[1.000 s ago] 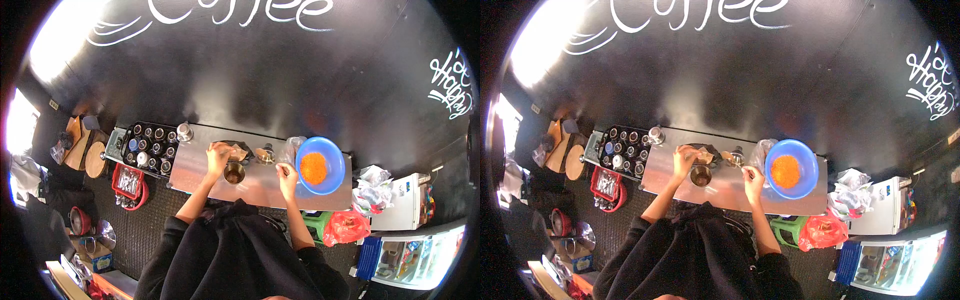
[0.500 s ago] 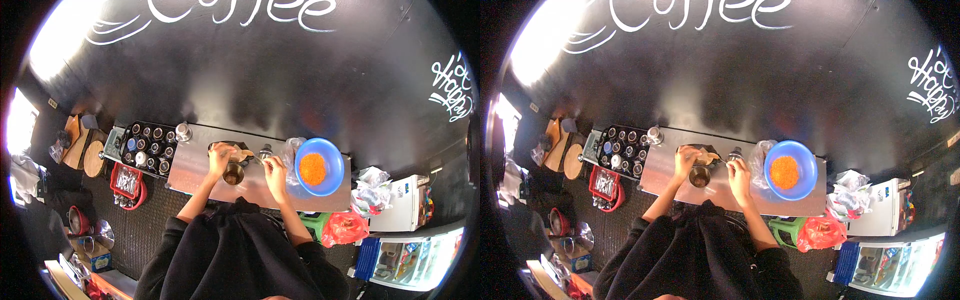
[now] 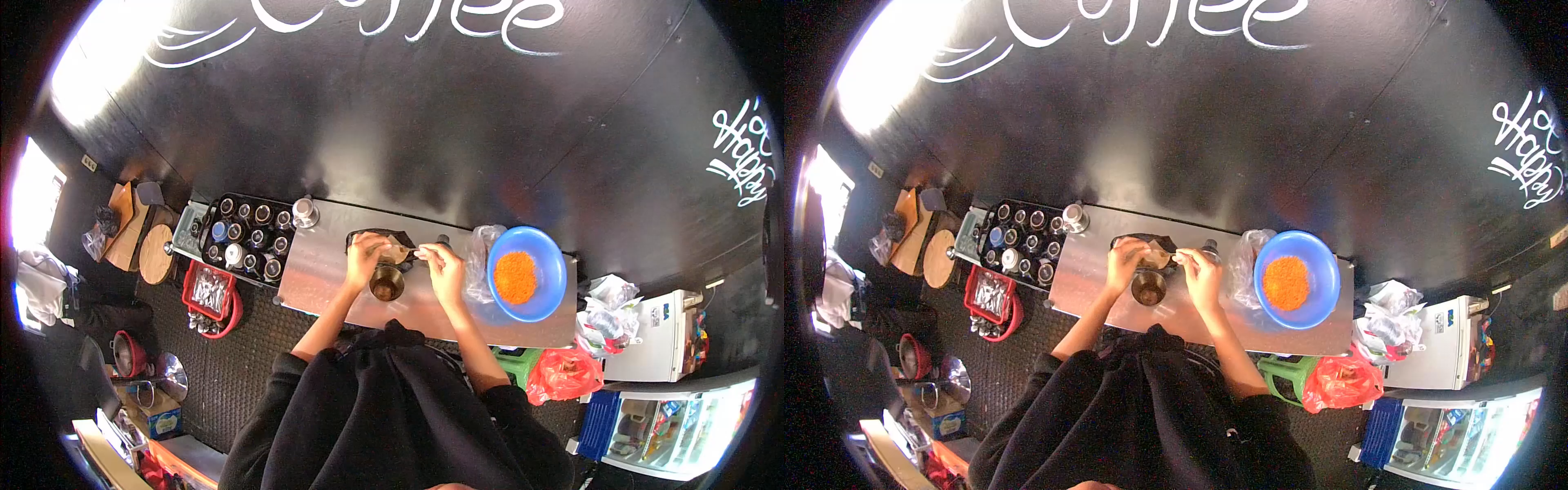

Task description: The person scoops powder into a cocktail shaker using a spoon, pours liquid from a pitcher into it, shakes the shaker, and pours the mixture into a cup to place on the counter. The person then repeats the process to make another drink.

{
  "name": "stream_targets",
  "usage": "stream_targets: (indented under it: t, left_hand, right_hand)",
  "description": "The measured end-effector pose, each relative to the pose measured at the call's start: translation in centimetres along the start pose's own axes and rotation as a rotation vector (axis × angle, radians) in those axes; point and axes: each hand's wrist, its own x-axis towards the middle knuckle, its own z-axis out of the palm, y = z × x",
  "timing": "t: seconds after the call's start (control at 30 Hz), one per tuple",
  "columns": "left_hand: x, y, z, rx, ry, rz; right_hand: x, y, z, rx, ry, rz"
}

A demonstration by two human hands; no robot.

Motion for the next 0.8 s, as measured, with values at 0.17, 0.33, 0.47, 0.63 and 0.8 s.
stream_targets:
  t: [0.17,0.33,0.47,0.63,0.8]
  left_hand:
    - [-0.1,-0.2,0.1,-0.024,0.009,-0.008]
    - [-0.3,-0.7,-0.5,0.010,0.010,0.023]
    - [-0.5,0.0,-1.2,0.044,0.002,0.010]
    - [-1.1,-0.3,-1.9,0.068,0.046,-0.009]
    - [-1.7,-1.3,-1.9,0.059,0.104,-0.065]
  right_hand:
    - [-0.5,2.3,1.7,-0.142,-0.057,-0.082]
    - [-0.3,3.0,2.7,-0.353,0.021,-0.188]
    - [0.0,5.6,3.6,-0.489,-0.057,-0.315]
    - [0.0,7.0,4.6,-0.505,-0.110,-0.307]
    - [0.7,7.7,4.7,-0.482,-0.135,-0.259]
